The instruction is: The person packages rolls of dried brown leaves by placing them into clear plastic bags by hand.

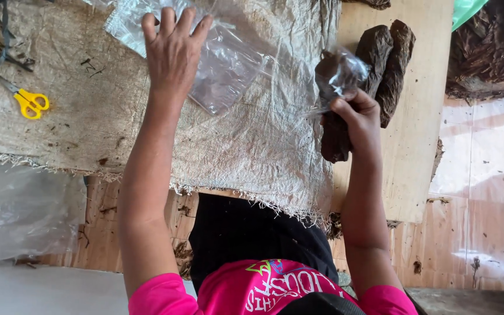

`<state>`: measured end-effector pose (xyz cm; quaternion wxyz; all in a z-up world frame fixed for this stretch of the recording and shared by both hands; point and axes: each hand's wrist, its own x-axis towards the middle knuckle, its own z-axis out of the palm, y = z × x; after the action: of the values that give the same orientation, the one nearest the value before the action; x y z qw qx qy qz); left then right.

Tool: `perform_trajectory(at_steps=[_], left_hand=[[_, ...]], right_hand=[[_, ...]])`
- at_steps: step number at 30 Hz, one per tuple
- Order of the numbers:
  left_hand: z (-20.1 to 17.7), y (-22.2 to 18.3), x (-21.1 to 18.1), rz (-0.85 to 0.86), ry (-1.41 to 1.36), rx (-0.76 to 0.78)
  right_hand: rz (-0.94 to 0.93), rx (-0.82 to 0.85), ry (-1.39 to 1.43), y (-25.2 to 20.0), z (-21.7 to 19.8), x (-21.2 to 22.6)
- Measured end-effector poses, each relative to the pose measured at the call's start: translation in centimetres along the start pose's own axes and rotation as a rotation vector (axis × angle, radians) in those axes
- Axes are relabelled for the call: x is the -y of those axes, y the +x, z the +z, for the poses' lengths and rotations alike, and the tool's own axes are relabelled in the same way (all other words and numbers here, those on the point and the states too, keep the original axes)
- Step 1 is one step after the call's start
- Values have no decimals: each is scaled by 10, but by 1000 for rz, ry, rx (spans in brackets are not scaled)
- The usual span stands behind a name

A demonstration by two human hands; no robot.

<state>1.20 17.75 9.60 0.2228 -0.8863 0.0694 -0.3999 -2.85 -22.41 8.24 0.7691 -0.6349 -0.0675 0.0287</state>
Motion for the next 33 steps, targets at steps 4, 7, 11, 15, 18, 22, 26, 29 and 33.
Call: perform_trajectory(at_steps=[4,7,11,15,18,22,26,29,33], left_hand=[[28,-24,-3,-265,-493,876],[-51,9,-13,-358,-618,998],[-88,25,-93,-241,-933,167],[-117,29,-159,-35,-1626,375],[-92,18,-186,-99,-1794,413],[-75,11,-167,-295,-1965,266],[-69,13,-122,-172,-1520,149],[-62,7,-125,-153,-1198,95],[-58,4,-130,-104,-1085,111]], right_hand=[[100,-56,-158,1,0,5],[154,-98,-118,2,4,20],[145,-54,-155,0,9,5],[65,71,-331,-1,5,-16],[43,55,-237,2,3,-32],[-31,-1,-182,10,-3,-47],[74,-123,-316,3,10,-7],[95,-68,-226,1,14,-8],[-284,-89,-481,-8,14,14]])
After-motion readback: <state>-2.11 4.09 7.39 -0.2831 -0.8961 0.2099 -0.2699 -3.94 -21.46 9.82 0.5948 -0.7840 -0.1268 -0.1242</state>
